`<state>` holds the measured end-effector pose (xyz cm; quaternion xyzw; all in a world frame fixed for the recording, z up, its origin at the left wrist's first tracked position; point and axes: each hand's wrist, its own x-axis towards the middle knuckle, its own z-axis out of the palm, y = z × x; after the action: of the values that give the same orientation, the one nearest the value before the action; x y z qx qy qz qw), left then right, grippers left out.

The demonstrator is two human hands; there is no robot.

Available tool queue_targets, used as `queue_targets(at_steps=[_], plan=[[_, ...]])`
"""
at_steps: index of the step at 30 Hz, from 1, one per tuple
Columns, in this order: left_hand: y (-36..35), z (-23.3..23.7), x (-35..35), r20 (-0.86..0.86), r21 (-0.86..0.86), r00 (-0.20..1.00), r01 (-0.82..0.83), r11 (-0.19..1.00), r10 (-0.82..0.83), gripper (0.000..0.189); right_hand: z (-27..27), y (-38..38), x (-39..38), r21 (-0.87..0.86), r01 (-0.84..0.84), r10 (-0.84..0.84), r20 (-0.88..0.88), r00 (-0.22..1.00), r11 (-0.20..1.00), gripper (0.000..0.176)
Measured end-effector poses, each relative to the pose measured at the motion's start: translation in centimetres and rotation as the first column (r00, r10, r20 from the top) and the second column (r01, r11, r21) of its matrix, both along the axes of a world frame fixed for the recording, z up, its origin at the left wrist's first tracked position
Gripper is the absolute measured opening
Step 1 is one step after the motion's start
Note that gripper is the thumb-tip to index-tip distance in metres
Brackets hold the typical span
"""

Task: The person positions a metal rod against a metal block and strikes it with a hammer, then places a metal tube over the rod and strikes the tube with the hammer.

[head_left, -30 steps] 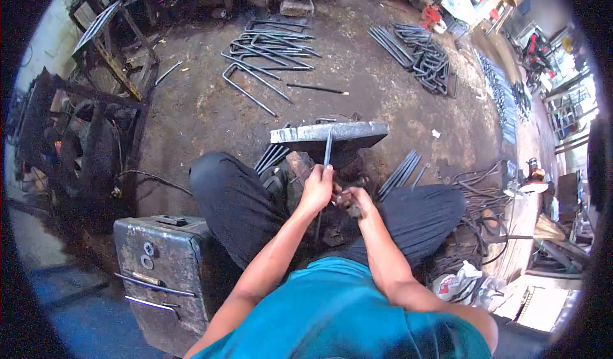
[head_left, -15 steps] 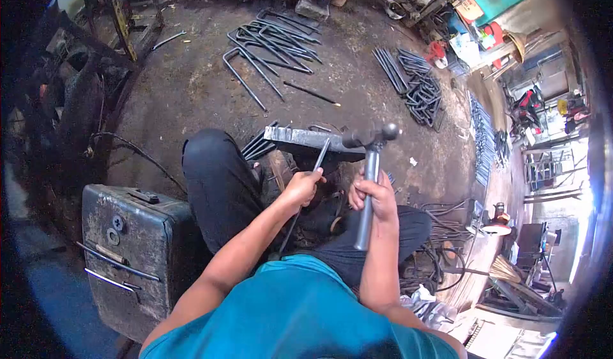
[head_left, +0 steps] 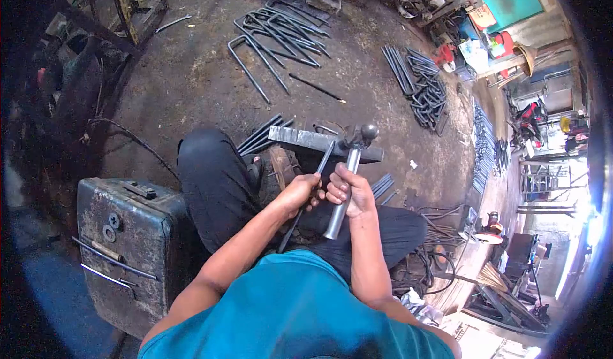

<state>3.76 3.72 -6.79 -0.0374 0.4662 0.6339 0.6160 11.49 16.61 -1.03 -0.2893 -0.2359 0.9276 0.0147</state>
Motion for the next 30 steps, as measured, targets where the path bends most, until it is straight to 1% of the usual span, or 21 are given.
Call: queue_targets(at_steps=[1, 5, 8, 10, 12, 14, 15, 16, 17, 18, 19, 20, 21, 22, 23, 24, 25, 26, 28, 29, 30], plan=[[-0.1, -0.3, -0.1, -0.054, 0.025, 0.999, 0.010, 1.000, -0.008, 0.034, 0.0, -0.1, -0.1, 0.028, -0.073, 0.074, -0.045, 0.996, 0.997, 0.029], [0.1, -2.3, 0.5, -0.188, 0.028, 0.982, 0.039, 0.999, -0.033, 0.038, 0.2, -0.4, -0.7, 0.098, -0.110, 0.115, -0.049, 0.992, 0.989, 0.032], [0.6, -2.1, 0.7, -0.293, -0.037, 0.956, 0.006, 0.999, -0.017, 0.036, 2.5, 0.5, -1.1, 0.134, -0.115, 0.103, 0.096, 0.990, 0.984, 0.020], [0.7, -1.8, 0.5, -0.300, -0.073, 0.953, 0.022, 0.997, -0.043, 0.038, 4.5, 1.2, -1.3, 0.129, -0.093, 0.087, 0.051, 0.995, 0.987, 0.015], [1.2, -3.0, 1.1, -0.533, -0.097, 0.845, -0.024, 0.995, -0.032, 0.040, 8.1, 1.2, -1.5, 0.211, -0.103, 0.112, -0.032, 0.993, 0.972, 0.016], [1.4, -3.5, 1.2, -0.560, -0.107, 0.828, -0.040, 0.993, -0.027, 0.042, 12.6, 0.6, -2.0, 0.352, -0.035, 0.093, -0.151, 0.984, 0.935, 0.011], [1.3, -3.8, 1.5, -0.594, -0.114, 0.804, -0.045, 0.992, -0.032, 0.044, 13.8, 0.9, -2.2, 0.342, -0.037, 0.088, -0.134, 0.987, 0.939, 0.011], [1.2, -3.5, 1.6, -0.581, -0.123, 0.813, -0.038, 0.992, -0.041, 0.044, 14.6, 1.6, -2.9, 0.376, -0.078, 0.234, -0.389, 0.891, 0.923, 0.014], [1.1, -3.1, 1.5, -0.585, -0.137, 0.809, -0.036, 0.990, -0.051, 0.044, 14.8, 2.3, -3.6, 0.422, -0.104, 0.365, -0.606, 0.707, 0.901, 0.018], [1.2, -3.0, 1.3, -0.591, -0.148, 0.804, -0.038, 0.988, -0.057, 0.043, 14.5, 2.8, -4.1, 0.419, -0.109, 0.366, -0.600, 0.711, 0.901, 0.018], [1.2, -3.2, 1.4, -0.661, -0.133, 0.748, -0.041, 0.990, -0.057, 0.040, 13.8, 3.2, -4.4, 0.424, -0.171, 0.428, -0.642, 0.636, 0.890, 0.025], [1.2, -3.2, 1.5, -0.654, -0.133, 0.754, -0.040, 0.990, -0.057, 0.040, 13.0, 3.6, -4.3, 0.433, -0.230, 0.484, -0.679, 0.552, 0.871, 0.033], [1.2, -3.1, 1.5, -0.663, -0.143, 0.746, -0.043, 0.989, -0.063, 0.040, 11.0, 2.5, -3.0, 0.323, -0.144, 0.316, -0.580, 0.751, 0.935, 0.030], [1.3, -2.8, 1.4, -0.675, -0.152, 0.735, -0.048, 0.987, -0.068, 0.040, 9.4, 1.8, -1.8, 0.229, -0.169, 0.235, -0.307, 0.922, 0.959, 0.026], [1.2, -2.4, 1.3, -0.674, -0.149, 0.736, -0.053, 0.987, -0.062, 0.040, 7.4, 1.5, -1.1, 0.133, -0.156, 0.156, 0.008, 0.988, 0.979, 0.023], [1.1, -1.8, 1.2, -0.581, -0.128, 0.810, 0.000, 0.992, -0.075, 0.040, 4.2, 2.2, -1.2, 0.032, -0.221, 0.216, 0.114, 0.970, 0.975, 0.020], [0.9, -1.5, 1.2, -0.482, -0.103, 0.871, 0.056, 0.993, -0.099, 0.040, 3.6, 2.1, -0.9, 0.074, -0.194, 0.187, 0.098, 0.978, 0.978, 0.019], [1.0, -1.6, 1.5, -0.517, -0.076, 0.850, 0.067, 0.995, -0.097, 0.040, 3.3, 2.2, -1.1, 0.121, -0.172, 0.163, 0.076, 0.984, 0.978, 0.018], [1.0, -1.9, 1.7, -0.553, -0.139, 0.827, 0.027, 0.990, -0.100, 0.041, 5.6, 2.4, -1.3, 0.193, -0.073, 0.045, 0.148, 0.988, 0.978, 0.018], [0.7, -1.9, 2.5, -0.543, -0.139, 0.832, 0.045, 0.989, -0.114, 0.041, 6.4, 3.2, -1.1, 0.134, -0.099, 0.094, 0.042, 0.995, 0.986, 0.017], [0.9, -1.9, 2.2, -0.562, -0.164, 0.817, 0.046, 0.985, -0.132, 0.041, 7.9, 3.4, -1.2, 0.114, -0.078, 0.074, 0.038, 0.997, 0.990, 0.020]])
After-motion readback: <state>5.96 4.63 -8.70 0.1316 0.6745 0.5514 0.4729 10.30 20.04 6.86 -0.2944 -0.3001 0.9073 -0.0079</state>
